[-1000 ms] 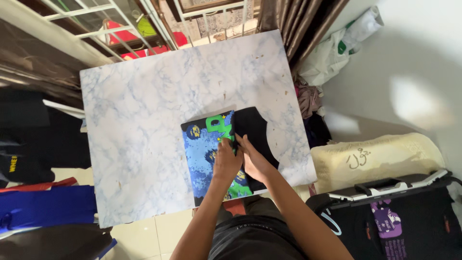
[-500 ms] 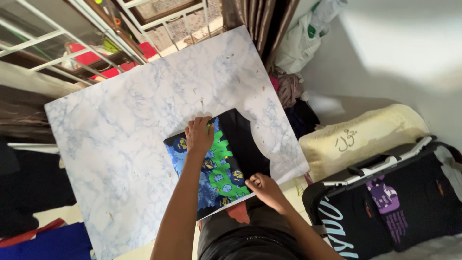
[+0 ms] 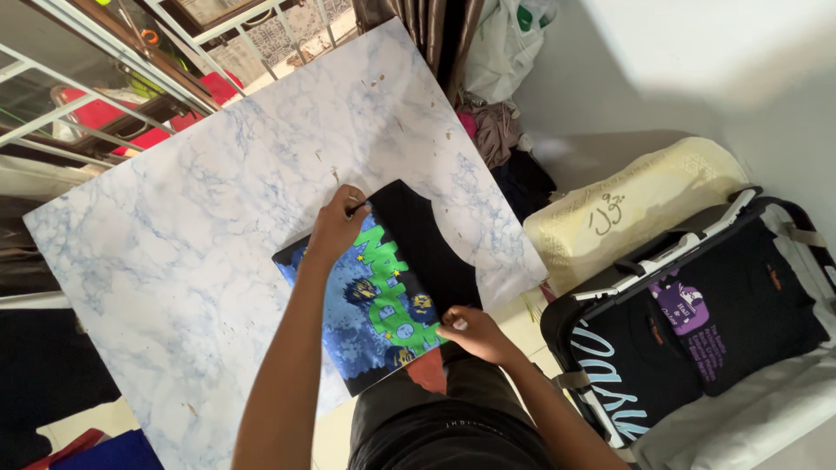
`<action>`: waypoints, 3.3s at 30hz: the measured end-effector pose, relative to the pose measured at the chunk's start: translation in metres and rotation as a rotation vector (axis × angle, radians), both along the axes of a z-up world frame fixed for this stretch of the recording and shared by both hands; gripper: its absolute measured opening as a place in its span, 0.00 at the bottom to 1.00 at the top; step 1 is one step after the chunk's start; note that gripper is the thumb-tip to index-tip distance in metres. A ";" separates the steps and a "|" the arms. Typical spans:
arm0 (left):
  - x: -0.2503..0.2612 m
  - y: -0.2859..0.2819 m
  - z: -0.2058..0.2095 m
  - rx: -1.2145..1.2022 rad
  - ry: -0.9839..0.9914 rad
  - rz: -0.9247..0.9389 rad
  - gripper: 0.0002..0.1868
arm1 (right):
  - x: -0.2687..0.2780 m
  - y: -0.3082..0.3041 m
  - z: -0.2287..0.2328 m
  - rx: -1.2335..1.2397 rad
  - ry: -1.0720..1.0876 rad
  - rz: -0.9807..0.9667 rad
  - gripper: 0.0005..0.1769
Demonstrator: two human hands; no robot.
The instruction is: The person picks up a black t-shirt from a rack and spreads it on a marble table. They fold the sides and sleeves inward and then fold the shirt to form a rectangle.
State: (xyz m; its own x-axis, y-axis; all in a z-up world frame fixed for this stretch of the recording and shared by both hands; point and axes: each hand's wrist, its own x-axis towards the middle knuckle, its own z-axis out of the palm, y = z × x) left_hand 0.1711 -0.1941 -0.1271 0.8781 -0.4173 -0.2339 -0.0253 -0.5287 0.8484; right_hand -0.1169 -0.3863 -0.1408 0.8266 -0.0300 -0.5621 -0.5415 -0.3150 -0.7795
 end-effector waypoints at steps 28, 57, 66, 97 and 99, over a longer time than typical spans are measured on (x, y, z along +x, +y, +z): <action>0.010 -0.050 -0.037 0.129 -0.243 -0.072 0.12 | -0.012 -0.040 -0.017 -0.047 0.058 -0.250 0.17; 0.001 -0.078 -0.059 0.461 -0.402 0.027 0.20 | -0.013 -0.040 -0.006 -0.406 -0.192 -0.226 0.27; 0.041 -0.073 -0.061 0.418 0.047 -0.137 0.24 | -0.002 -0.032 -0.034 -0.215 0.176 -0.275 0.31; -0.027 0.257 0.098 0.025 -0.376 0.524 0.14 | 0.231 0.061 0.100 -0.399 -0.792 0.237 0.21; -0.056 0.267 0.066 0.126 -0.251 0.542 0.15 | 0.211 0.069 0.078 -0.424 -0.678 0.326 0.21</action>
State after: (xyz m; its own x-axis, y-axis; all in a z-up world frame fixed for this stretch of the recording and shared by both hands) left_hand 0.1155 0.0727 -0.0610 0.9925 0.1214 -0.0105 0.0839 -0.6181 0.7816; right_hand 0.0940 -0.3175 -0.0627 0.9833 0.1716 0.0610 0.1664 -0.7110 -0.6832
